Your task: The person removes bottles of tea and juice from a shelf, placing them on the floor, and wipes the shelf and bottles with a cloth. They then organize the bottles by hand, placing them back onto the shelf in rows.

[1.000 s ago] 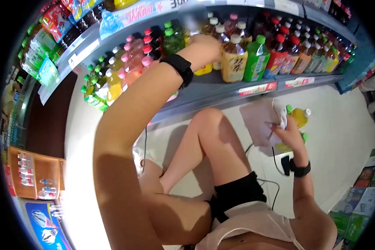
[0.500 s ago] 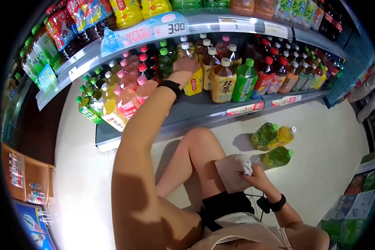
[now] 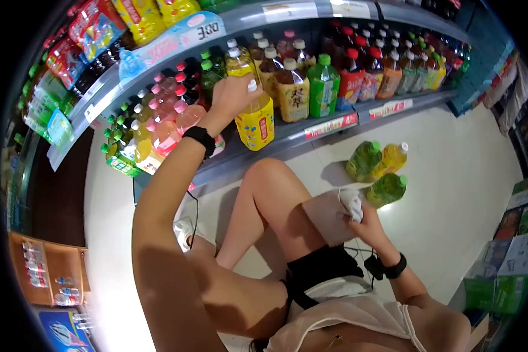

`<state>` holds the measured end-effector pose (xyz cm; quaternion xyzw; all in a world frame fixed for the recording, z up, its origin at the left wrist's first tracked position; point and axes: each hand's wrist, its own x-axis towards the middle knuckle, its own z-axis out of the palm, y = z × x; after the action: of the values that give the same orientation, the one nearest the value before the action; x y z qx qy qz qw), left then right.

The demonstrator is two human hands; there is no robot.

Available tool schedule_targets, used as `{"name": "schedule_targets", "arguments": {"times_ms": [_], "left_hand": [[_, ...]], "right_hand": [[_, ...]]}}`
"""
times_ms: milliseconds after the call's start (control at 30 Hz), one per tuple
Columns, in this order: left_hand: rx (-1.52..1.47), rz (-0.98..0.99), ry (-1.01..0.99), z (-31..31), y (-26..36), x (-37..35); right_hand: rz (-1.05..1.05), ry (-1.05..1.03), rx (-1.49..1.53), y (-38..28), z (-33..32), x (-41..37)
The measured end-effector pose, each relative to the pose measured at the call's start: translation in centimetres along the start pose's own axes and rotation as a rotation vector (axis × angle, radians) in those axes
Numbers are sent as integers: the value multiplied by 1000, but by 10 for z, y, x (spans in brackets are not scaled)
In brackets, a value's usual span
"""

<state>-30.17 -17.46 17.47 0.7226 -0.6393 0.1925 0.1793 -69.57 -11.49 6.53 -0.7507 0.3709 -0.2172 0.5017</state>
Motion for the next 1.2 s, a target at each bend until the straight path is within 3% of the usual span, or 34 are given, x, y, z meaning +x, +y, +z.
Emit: {"name": "schedule_targets", "arguments": {"times_ms": [100,133,233,267,300,400,467,533,600,633,733,867,900,1033,1200], "left_hand": [[-119,131,68,-28,37,-8],[-160,173,94,-35,49,-11],[-246,258,84,-49,83,-17],[-288,267,73,-49,94,-18],[-419,245,39,-46,104,-20],[-596,172,-94,-26,136,-32],[-650,167,-209,-16,158,-42],[-584,195,-302,-4,172,-50],[-554,288,-273,25,179,-62],[-568,300,-376,27,182,-67],[-542,355,-459,46,189,-86],[-604,292,-574,79,183,-114],[-620,294,-600,83,182,-118],[-657,302,-693,90,180,-131],[-702,292,-668,96,183,-132]], "right_hand": [[-88,88,119,10,-6,9],[-30,133,148,-3,-10,12],[-195,175,25,-40,-20,34],[-137,123,222,-44,-19,39],[-214,128,257,-48,-16,44],[-72,119,195,-41,1,53],[-193,249,115,-9,20,56],[-130,267,99,1,23,48],[-83,270,77,11,25,42],[21,225,147,1,23,38],[-87,258,29,5,31,37],[-138,150,153,58,44,59],[60,37,254,48,43,53],[130,54,325,55,60,44],[164,89,271,55,58,41]]}}
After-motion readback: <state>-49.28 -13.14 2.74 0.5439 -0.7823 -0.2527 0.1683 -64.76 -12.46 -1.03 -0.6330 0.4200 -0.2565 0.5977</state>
